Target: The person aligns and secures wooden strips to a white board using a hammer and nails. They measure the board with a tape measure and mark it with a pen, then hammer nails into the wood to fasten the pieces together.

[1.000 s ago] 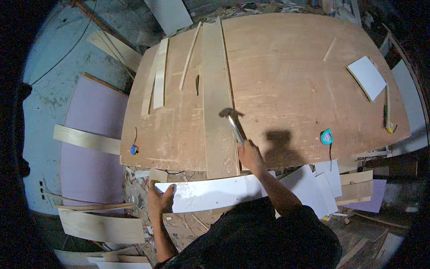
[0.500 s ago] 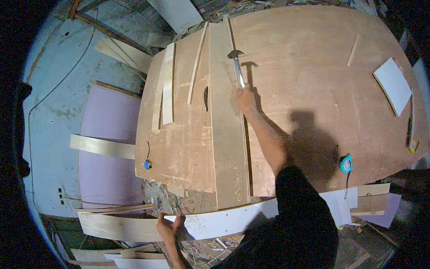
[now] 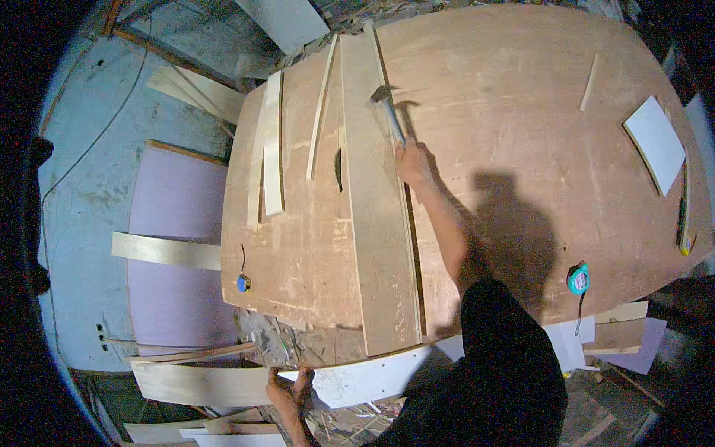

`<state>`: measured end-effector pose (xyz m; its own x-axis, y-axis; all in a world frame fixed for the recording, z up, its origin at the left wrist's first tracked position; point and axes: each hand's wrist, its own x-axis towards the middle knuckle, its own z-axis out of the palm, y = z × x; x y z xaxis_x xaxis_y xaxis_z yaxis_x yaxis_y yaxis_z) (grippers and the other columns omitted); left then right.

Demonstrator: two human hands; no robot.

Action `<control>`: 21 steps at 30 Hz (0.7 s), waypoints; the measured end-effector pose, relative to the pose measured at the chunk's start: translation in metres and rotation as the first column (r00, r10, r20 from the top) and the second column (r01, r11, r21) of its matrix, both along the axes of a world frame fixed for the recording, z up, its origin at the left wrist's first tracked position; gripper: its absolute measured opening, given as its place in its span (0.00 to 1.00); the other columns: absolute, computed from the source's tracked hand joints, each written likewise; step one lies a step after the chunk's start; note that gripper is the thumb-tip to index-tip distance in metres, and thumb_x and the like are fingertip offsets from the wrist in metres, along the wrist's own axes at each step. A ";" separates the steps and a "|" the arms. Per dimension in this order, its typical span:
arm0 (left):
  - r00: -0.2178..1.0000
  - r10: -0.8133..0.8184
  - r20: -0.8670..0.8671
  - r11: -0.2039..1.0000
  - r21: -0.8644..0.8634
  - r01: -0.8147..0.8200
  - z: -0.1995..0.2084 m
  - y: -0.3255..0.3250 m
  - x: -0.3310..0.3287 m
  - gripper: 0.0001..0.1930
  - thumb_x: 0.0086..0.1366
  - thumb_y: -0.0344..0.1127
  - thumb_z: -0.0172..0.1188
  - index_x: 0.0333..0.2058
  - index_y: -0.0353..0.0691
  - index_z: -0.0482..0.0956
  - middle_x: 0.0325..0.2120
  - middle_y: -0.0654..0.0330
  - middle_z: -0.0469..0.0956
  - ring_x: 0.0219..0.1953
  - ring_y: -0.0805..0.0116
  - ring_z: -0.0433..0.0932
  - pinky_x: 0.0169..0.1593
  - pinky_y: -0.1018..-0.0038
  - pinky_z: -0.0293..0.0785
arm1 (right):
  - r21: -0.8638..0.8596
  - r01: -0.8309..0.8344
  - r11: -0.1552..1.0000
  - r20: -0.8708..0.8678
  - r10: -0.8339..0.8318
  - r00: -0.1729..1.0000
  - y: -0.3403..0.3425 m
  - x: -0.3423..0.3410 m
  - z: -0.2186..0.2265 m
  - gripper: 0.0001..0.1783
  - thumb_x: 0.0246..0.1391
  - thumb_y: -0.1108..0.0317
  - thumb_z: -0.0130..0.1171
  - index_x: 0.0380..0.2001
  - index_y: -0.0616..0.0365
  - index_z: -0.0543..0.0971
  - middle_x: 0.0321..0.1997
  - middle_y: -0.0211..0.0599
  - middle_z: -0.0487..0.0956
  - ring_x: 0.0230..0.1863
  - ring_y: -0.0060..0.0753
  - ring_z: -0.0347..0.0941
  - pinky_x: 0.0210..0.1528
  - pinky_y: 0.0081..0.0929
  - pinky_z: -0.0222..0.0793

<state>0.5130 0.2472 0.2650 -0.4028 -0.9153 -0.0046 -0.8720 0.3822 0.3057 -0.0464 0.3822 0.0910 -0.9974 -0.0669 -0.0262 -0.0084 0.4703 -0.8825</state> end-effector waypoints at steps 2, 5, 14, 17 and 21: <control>0.997 0.075 -0.024 0.989 0.130 -0.071 -0.006 -0.003 0.004 0.38 0.39 0.57 0.84 0.38 0.28 0.80 0.25 0.46 0.83 0.27 0.54 0.79 0.34 0.63 0.76 | -0.104 0.154 0.983 -0.028 -0.158 0.987 -0.003 -0.005 -0.003 0.24 0.71 0.53 0.47 0.49 0.68 0.76 0.44 0.70 0.79 0.50 0.74 0.77 0.55 0.57 0.73; 0.993 -0.082 -0.083 0.996 -0.024 0.080 -0.013 -0.009 0.013 0.39 0.39 0.57 0.84 0.40 0.28 0.81 0.26 0.45 0.83 0.28 0.52 0.80 0.37 0.62 0.77 | -0.257 0.248 0.934 -0.007 -0.258 0.966 -0.010 -0.010 -0.011 0.25 0.72 0.53 0.46 0.49 0.69 0.77 0.43 0.69 0.80 0.50 0.71 0.78 0.54 0.58 0.73; 0.996 0.039 -0.076 0.996 0.087 -0.033 -0.007 -0.004 0.004 0.40 0.37 0.58 0.84 0.38 0.29 0.80 0.25 0.46 0.83 0.30 0.52 0.81 0.38 0.60 0.77 | -0.174 0.181 0.968 -0.014 -0.186 0.983 -0.017 -0.007 -0.022 0.23 0.70 0.56 0.49 0.47 0.70 0.74 0.43 0.72 0.80 0.50 0.76 0.77 0.52 0.60 0.73; 0.997 0.029 0.070 0.999 0.022 -0.031 0.010 0.009 -0.010 0.39 0.38 0.57 0.84 0.38 0.29 0.79 0.25 0.49 0.82 0.28 0.56 0.79 0.36 0.61 0.76 | -0.058 0.220 0.974 -0.013 -0.221 0.975 -0.012 -0.013 -0.028 0.24 0.69 0.55 0.49 0.47 0.70 0.75 0.43 0.71 0.80 0.50 0.75 0.77 0.53 0.60 0.72; 0.986 0.059 -0.154 0.985 0.170 -0.032 0.026 0.025 -0.026 0.31 0.45 0.43 0.85 0.38 0.28 0.78 0.25 0.57 0.81 0.29 0.69 0.74 0.34 0.70 0.74 | 0.099 -0.038 0.994 -0.061 0.045 0.997 -0.007 -0.023 -0.036 0.26 0.70 0.53 0.48 0.51 0.71 0.74 0.44 0.72 0.80 0.51 0.74 0.76 0.55 0.60 0.72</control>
<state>0.4866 0.2722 0.2909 -0.3683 -0.9245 -0.0983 -0.8229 0.2750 0.4972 -0.0689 0.3752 0.0551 -0.9937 -0.1085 0.0286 -0.0841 0.5521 -0.8295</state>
